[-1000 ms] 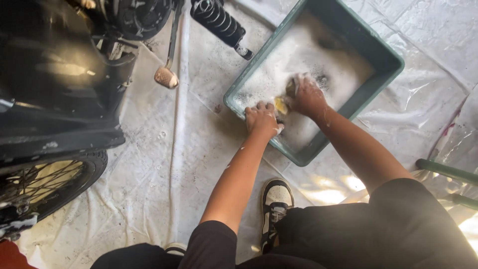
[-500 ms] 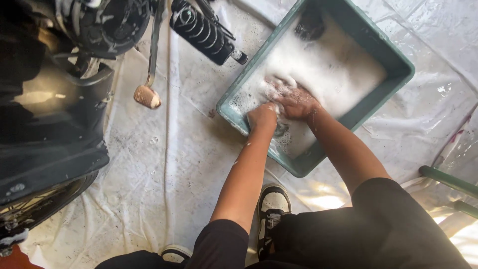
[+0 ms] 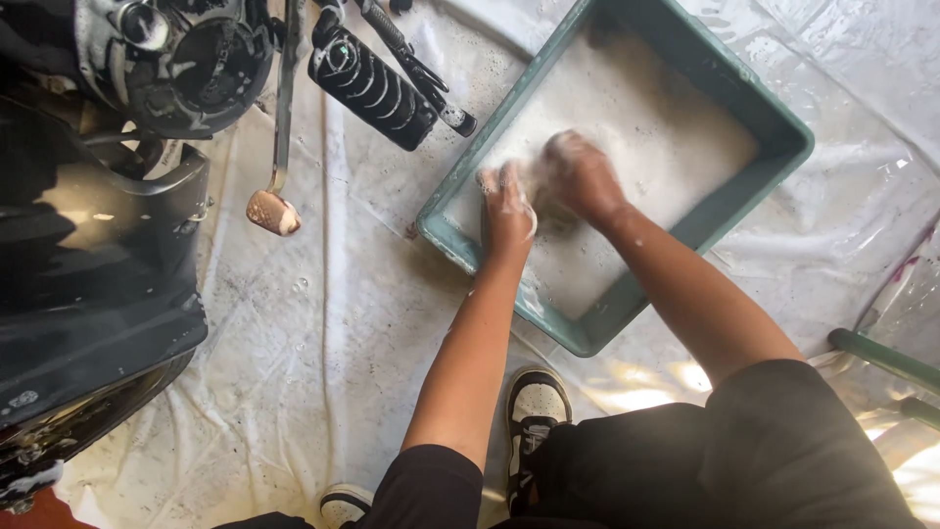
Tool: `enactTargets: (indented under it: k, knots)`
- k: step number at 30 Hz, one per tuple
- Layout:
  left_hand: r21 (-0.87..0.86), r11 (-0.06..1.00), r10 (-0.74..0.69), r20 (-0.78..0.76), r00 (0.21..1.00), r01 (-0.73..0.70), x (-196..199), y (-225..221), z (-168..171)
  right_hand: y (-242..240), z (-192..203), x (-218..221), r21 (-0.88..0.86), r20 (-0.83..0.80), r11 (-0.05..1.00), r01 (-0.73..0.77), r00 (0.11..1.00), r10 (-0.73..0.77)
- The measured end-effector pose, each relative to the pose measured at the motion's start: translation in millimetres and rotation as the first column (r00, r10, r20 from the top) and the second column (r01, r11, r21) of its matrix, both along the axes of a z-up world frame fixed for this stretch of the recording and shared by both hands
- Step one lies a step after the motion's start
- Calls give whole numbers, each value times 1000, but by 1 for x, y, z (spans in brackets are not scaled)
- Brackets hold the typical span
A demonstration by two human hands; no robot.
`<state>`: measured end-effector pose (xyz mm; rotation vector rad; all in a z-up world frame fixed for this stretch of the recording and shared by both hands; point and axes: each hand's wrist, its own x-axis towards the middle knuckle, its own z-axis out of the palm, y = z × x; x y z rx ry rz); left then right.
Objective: The person washes a motorcycle using a yellow sponge and soapy water from a green tray. They scrub the front wheel, tire, spokes, brake disc, and the side of the motorcycle body, repeatedly dipping the sponge into the tray to reload soap.
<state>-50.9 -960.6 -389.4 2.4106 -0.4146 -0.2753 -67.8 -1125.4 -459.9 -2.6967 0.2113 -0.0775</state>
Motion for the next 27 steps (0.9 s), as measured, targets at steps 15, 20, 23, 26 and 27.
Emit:
enactTargets:
  k: [15,20,23,26,27]
  knots:
    - [227,915,-233,-379,896,334,8,0,17,23,153,-7,431,-440,862,267,896,-57]
    - [259,908,-177,-477,861,330,6,1,-9,15,135,0,276,-498,957,95,865,57]
    - [259,936,-85,-495,865,240,10,-2,-9,0,112,-15,503,-480,825,258,877,19]
    - [-10,1000,-30,-578,816,29,6,-6,0,-22,146,1,763,-646,-172,623,736,-201]
    - [-9,1000,-29,-579,815,29,5,-6,3,-15,158,-1,762,-647,-172,624,736,-200]
